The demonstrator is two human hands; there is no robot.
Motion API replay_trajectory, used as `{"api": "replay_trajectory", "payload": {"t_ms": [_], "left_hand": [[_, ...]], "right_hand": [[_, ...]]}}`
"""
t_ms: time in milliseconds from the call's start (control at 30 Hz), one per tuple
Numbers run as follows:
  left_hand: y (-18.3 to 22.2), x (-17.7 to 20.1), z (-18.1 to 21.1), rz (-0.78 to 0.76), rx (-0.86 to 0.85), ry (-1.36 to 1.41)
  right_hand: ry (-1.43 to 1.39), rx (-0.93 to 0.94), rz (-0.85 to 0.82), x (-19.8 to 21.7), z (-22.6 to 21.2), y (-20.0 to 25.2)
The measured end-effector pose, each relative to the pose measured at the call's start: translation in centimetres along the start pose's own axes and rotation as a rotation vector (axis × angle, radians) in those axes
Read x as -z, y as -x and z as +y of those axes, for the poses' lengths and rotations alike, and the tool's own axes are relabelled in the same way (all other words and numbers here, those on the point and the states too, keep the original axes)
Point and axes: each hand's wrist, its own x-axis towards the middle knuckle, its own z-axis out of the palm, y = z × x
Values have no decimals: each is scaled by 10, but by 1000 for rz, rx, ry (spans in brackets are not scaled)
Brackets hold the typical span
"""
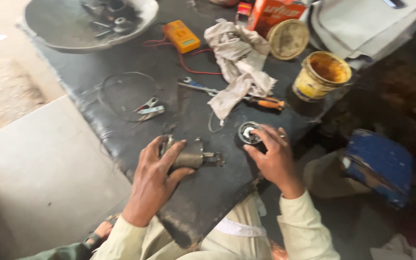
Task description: The person sits at a workshop table and works on a starter motor, pulling the cylindrical motor apart by hand, separating the end cap and drive assembly, handling small bearings and screws, and using a screwdriver on the housing while another person stands nearby.
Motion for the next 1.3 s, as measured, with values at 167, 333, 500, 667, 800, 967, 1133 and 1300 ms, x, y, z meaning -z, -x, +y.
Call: {"api": "replay_trajectory", "payload": {"t_ms": [167,333,500,667,800,967,1133,1300], "left_hand": [[-1,2,7,-32,32,25],[2,-3,11,-20,63,-8],[1,-5,18,40,45,-63],[-1,-16,31,143,64,-183],[-5,-25,38,165,127,-193],[-10,-20,27,115,131,-119],[-24,-6,-7,52,22,-103],[-40,11,-7,-50,22,-100]], "right_hand": [[129,125,-76,14,-9,-11],[156,82,-196,19,-6,-22],[79,-11,-233,13,-1,-21],[30,86,-102,0,-5,-10],[4,78,-81,-4,-9,-9],[-24,58,-82,-8,-5,-8],[-33,31,-83,-8,-2,-5],[-73,13,-102,-9,-4,-4]]}}
